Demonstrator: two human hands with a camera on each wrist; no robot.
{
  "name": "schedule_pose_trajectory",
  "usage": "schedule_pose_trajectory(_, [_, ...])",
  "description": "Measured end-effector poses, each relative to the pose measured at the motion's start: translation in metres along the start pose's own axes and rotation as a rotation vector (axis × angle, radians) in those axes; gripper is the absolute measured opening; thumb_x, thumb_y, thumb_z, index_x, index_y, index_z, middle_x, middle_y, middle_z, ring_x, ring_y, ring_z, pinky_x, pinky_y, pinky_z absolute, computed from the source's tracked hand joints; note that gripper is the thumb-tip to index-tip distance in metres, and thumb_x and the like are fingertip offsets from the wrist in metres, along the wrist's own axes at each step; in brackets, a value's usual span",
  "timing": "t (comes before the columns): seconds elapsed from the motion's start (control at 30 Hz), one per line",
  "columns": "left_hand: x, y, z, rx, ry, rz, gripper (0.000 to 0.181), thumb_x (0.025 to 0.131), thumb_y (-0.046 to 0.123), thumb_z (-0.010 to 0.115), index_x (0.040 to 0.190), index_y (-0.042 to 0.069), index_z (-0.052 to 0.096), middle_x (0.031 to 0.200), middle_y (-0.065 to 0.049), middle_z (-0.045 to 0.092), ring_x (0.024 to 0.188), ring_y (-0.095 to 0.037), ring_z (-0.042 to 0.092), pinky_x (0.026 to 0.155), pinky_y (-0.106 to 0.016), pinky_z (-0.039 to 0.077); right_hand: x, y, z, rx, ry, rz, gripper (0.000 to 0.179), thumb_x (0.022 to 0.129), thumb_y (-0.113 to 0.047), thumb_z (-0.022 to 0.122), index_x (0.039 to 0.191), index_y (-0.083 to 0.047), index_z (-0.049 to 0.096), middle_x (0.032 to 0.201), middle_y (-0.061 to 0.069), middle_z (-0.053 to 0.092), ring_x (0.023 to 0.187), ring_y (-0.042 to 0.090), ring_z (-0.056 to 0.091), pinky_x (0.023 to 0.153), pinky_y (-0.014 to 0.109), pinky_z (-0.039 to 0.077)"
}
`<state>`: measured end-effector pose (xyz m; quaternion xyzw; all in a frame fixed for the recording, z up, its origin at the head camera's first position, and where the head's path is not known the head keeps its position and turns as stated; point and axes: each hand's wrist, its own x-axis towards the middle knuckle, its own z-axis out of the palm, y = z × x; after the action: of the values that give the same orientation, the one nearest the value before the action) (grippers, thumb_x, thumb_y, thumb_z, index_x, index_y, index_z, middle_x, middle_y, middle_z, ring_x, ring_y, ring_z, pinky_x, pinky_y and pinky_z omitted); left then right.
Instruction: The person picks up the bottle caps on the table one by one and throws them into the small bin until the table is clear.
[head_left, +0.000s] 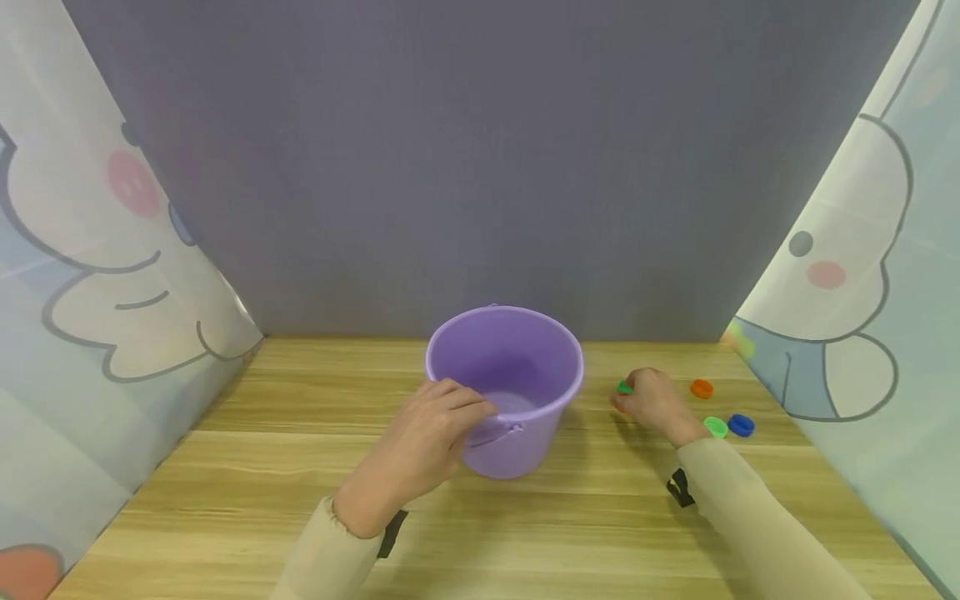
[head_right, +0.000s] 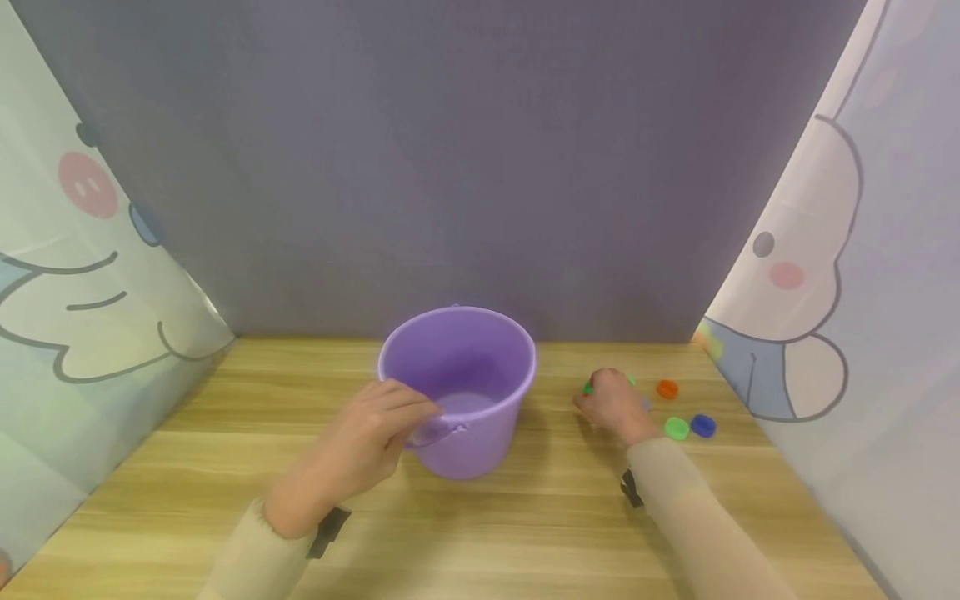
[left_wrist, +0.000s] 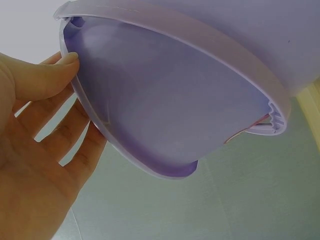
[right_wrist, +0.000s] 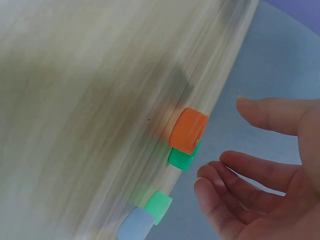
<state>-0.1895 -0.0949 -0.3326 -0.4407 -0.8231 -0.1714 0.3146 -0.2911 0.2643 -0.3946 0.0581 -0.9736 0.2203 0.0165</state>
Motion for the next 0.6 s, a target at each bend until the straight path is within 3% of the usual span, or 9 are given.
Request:
schedule_pose_trajectory(0.33, [-0.0004, 0.0000, -0.0011, -0.002, -0.009, -0.006, 0.042, 0.075, -0.017, 0.073, 0.103, 0.014, 0.077, 0.102, 0.005, 0.073, 0.094, -0.016, 0.064, 0.085, -0.034, 0.052, 0.0006, 0.0041, 0.0024, 0.003, -0.013, 0.047, 0.040, 0.086, -0.021, 0.071, 0.063, -0.014, 0.039, 0.061, -0.001, 0.037, 0.056, 0.014, 0.037, 0.053, 0.028, 0.032])
schedule_pose_trajectory(0.6, [-0.0019, 0.0000, -0.0013, -0.002, -0.005, -0.011, 0.040, 0.075, -0.015, 0.075, 0.103, 0.013, 0.077, 0.101, 0.004, 0.074, 0.093, -0.016, 0.064, 0.085, -0.034, 0.052, 0.0031, 0.0052, 0.0054, 0.027, -0.058, 0.095, 0.036, 0.088, -0.020, 0.071, 0.065, -0.014, 0.044, 0.060, 0.000, 0.047, 0.052, 0.012, 0.041, 0.050, 0.025, 0.035])
